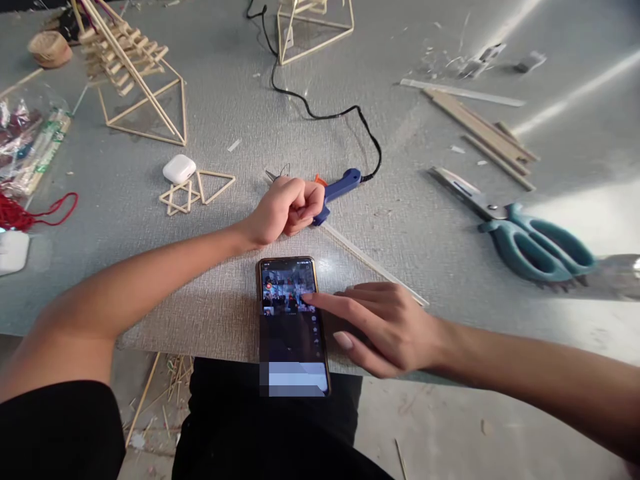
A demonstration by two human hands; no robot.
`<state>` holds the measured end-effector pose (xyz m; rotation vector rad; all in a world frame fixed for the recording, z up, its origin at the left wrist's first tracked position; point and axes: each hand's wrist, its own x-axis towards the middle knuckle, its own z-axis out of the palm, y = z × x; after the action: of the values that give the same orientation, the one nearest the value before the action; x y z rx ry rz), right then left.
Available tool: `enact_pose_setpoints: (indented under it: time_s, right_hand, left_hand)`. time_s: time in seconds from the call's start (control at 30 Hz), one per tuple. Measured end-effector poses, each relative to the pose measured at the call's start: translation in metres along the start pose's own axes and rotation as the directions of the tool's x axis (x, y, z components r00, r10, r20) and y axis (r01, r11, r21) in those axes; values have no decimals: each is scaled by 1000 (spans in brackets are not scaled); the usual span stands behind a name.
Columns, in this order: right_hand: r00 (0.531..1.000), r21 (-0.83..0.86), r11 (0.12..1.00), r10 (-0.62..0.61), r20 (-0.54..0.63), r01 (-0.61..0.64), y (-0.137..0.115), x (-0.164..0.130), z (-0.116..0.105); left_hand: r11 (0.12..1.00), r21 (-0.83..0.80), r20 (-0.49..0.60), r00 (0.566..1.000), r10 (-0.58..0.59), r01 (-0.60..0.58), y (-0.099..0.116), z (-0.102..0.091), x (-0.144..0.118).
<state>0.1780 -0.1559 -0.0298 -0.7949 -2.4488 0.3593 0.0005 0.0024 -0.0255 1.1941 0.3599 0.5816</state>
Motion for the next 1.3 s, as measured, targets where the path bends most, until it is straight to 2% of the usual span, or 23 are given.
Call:
enact_pose_setpoints:
  time_s: [0.4,0.7,0.93,1.3]
  right_hand:
    - [1000,71,997,-18,-7,19,1,4,-3]
    - [999,78,996,-38,2,38,2,4,-3]
    - [999,66,997,-44,12,43,3,1,-1]
    - [998,61,997,-50,33,48,3,1,-1]
  left_hand:
    - [998,61,6,1000,3,-4,1,-2,-4]
    - [997,46,-111,991,74,-70,1,2,-5]
    - [986,113,-36,992,125,-120,-2,0,-7]
    - [977,185,15,994,108,-109,2,2,-6]
